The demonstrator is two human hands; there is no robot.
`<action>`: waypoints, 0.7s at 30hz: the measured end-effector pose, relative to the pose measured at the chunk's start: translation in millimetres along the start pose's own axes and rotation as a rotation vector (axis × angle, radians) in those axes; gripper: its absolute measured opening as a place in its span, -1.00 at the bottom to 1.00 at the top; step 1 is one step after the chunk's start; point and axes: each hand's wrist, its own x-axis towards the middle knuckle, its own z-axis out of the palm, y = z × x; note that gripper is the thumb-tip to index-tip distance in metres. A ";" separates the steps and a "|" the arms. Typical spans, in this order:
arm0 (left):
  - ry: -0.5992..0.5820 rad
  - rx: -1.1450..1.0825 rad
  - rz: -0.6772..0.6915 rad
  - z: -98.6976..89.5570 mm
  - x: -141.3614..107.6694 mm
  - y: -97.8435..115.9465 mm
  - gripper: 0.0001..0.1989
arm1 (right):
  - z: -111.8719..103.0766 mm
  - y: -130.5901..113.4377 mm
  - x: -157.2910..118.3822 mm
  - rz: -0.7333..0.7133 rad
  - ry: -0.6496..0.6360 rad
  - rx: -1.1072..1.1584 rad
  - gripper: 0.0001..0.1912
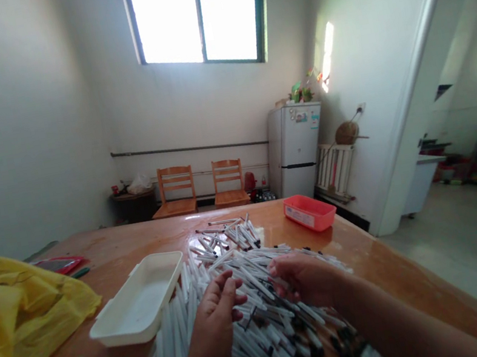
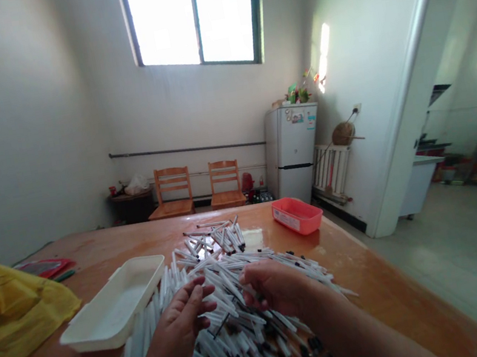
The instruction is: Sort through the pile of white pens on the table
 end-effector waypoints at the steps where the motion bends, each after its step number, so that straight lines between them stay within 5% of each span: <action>1: -0.026 -0.083 -0.031 1.3 -0.7 0.6 -0.49 | 6.8 5.6 -12.8 0.009 -0.024 0.037 -0.89; 6: -0.205 -0.248 -0.063 4.8 -7.1 2.5 -0.55 | 25.5 35.3 -44.7 0.109 -0.184 0.387 -0.84; 10: -0.251 -0.214 -0.025 4.8 -9.9 1.0 -0.66 | 32.8 48.4 -49.8 -0.055 -0.206 0.339 -0.66; 13: -0.176 -0.184 -0.018 6.4 -9.4 -1.9 -0.68 | 37.5 49.4 -52.3 -0.259 -0.045 0.031 -0.65; 17: -0.038 -0.111 0.006 13.3 -10.2 -6.2 -0.60 | 41.3 49.3 -56.1 -0.546 0.259 -0.645 -0.65; 21: 0.092 -0.031 0.044 12.5 -8.1 -8.3 -0.53 | 45.3 52.4 -63.3 -0.631 0.405 -1.052 -0.66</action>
